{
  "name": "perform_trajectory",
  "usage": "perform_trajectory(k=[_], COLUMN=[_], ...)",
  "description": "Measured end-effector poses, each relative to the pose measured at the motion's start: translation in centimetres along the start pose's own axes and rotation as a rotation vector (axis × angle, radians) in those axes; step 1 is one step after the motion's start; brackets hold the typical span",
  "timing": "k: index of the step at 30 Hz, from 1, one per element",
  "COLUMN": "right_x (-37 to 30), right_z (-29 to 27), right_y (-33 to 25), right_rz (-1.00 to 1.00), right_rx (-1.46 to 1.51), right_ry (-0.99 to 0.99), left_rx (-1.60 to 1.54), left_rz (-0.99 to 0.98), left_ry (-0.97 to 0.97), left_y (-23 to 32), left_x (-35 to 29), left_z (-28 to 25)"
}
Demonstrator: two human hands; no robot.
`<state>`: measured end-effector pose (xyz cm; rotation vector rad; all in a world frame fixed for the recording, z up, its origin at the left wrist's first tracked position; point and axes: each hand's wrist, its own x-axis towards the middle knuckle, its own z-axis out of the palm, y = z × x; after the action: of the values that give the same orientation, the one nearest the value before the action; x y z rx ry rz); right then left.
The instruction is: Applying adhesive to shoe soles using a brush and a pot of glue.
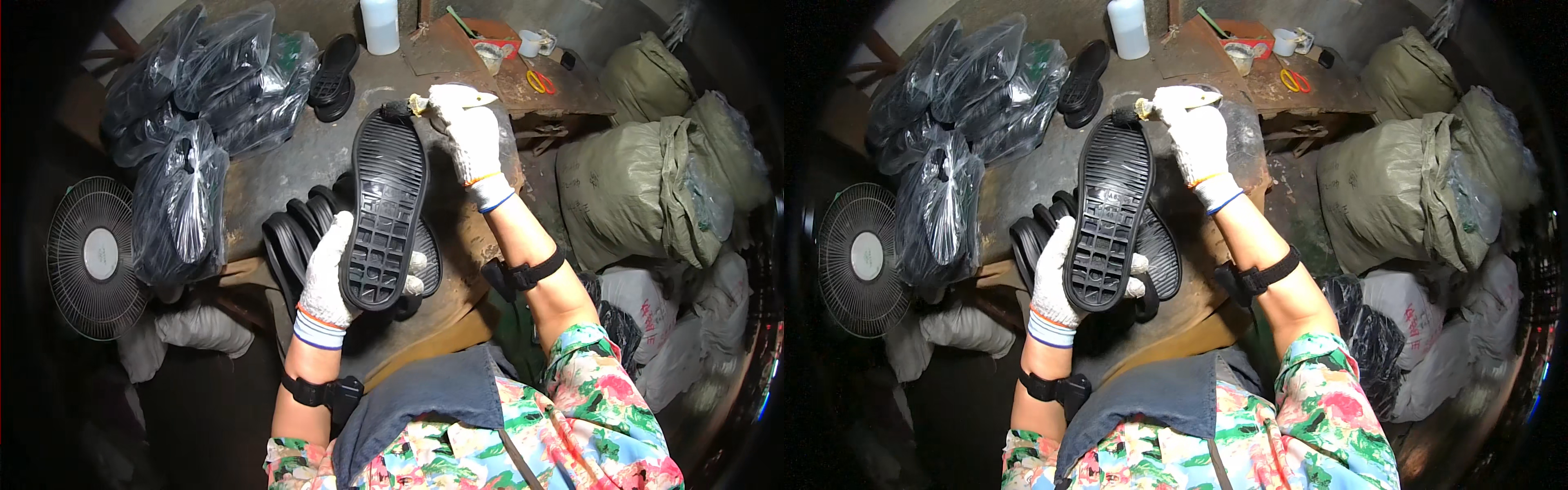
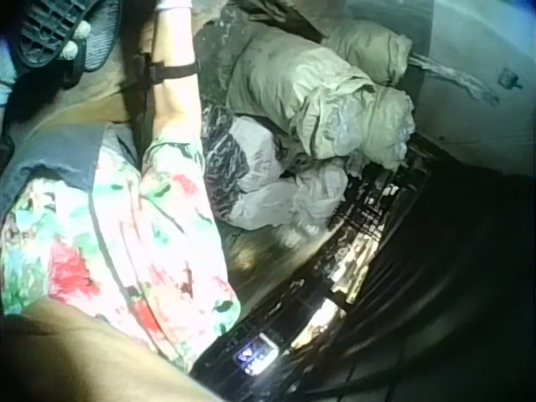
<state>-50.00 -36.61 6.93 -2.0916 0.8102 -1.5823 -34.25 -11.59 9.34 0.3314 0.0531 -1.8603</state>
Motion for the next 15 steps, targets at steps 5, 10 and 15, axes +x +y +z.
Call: perform_trajectory(k=[5, 10, 15], right_x=[-1.8, -4.6, -8.1], right_z=[0.4, -0.4, -1.2], right_y=[-3.9, -9.2, -13.0], right_rz=[0.045, 0.403, 0.525], right_rx=[0.162, 0.535, 0.704], right_ry=[-0.144, -0.277, -0.350], left_rx=[-0.046, -0.032, 0.000], left_rz=[-0.084, -0.067, 0.094], left_ry=[0.061, -0.018, -0.130], left_y=[1.3, 1.2, 0.5], left_x=[-1.0, -1.3, 0.4], left_z=[-1.3, -1.9, -2.1])
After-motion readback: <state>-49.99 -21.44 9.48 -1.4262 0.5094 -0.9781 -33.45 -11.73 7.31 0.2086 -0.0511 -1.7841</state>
